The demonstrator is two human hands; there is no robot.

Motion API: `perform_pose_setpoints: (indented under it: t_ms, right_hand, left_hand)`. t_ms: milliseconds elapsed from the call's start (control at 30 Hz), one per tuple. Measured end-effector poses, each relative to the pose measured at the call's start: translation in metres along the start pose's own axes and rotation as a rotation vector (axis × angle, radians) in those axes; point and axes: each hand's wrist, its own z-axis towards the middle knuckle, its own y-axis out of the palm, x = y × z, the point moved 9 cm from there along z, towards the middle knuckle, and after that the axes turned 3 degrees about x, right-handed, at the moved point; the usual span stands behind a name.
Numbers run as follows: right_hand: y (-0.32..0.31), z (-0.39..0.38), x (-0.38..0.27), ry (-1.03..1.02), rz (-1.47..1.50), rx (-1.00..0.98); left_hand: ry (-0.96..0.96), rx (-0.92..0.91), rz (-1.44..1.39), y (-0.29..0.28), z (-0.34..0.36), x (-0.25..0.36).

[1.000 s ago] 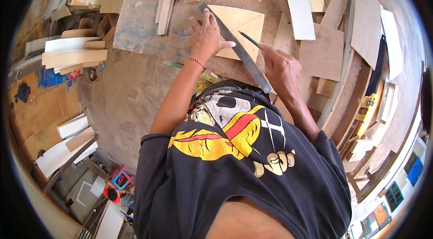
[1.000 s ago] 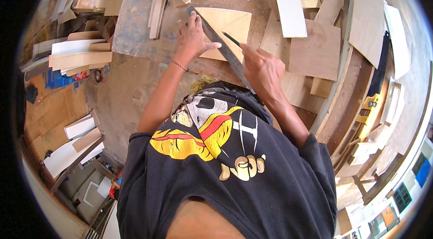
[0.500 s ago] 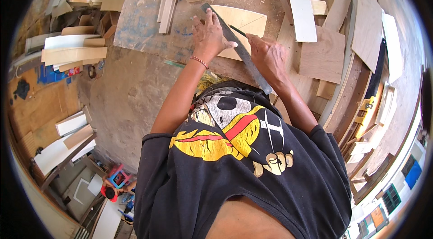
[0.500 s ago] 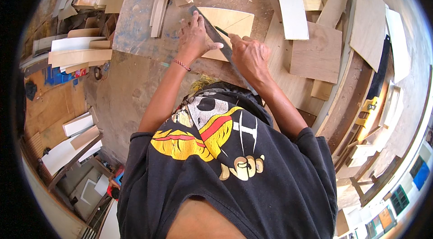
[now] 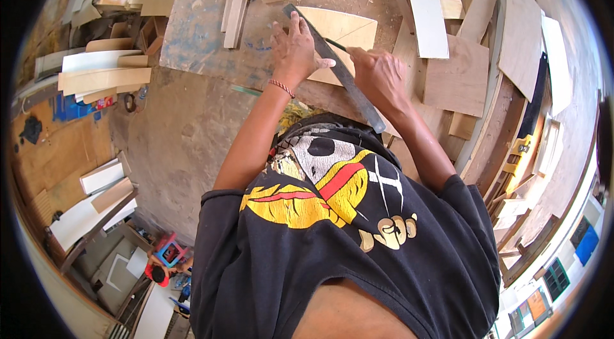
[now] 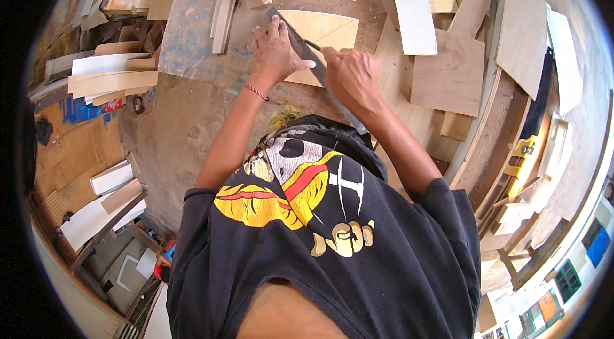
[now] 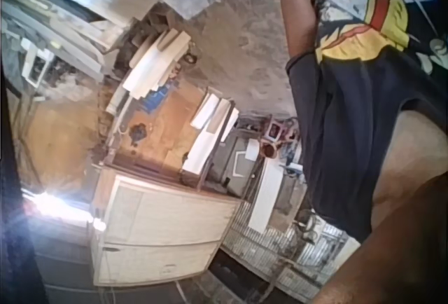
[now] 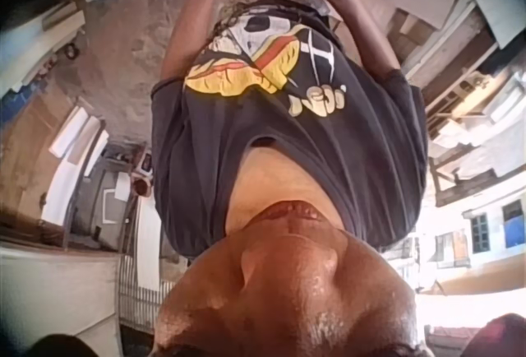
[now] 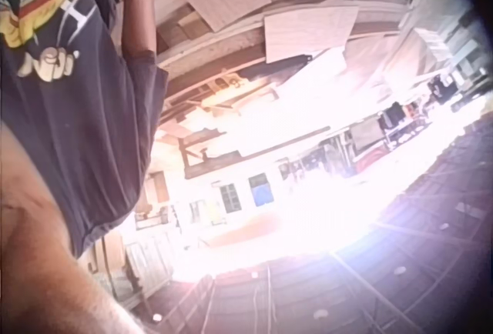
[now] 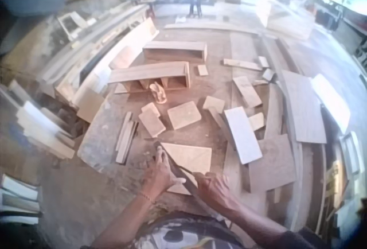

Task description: The person uses a straightedge to mark lines on a square wood piece, applies glue to small rectangular wood strips, and positions the strips onto the marked lines of the square piece.

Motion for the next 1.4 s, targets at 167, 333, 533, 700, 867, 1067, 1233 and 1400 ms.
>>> perform_pose_setpoints:
  t_ms: [167, 333, 533, 700, 867, 1067, 1233, 1400]
  right_hand:
    - [0.001, 0.0, 0.0, 0.003, -0.019, -0.017]
    - [0.01, 0.034, -0.005, -0.071, -0.041, 0.042]
    - [0.006, 0.03, 0.001, -0.051, -0.034, -0.031]
    - [0.013, 0.055, -0.005, -0.079, 0.033, 0.048]
    - [0.041, 0.103, -0.017, -0.118, -0.079, -0.002]
    - [0.03, 0.106, 0.014, -0.027, 0.058, 0.126]
    - [0.02, 0.029, 0.021, 0.174, 0.147, -0.009]
    - [0.036, -0.045, 0.011, 0.067, 0.026, 0.105]
  left_hand:
    - [0.001, -0.015, -0.01, 0.001, 0.0, 0.0]
    - [0.02, -0.014, -0.02, 0.001, 0.002, 0.002]
    - [0.021, 0.019, -0.03, 0.002, -0.001, 0.0]
    - [0.017, -0.031, -0.002, 0.004, 0.0, 0.001]
    - [0.039, 0.005, 0.028, 0.003, 0.0, 0.002]
    - [0.03, -0.007, 0.017, -0.003, -0.001, 0.004]
    - [0.125, 0.239, -0.246, 0.005, -0.006, -0.015]
    - [-0.051, 0.392, -0.588, 0.004, -0.026, -0.052]
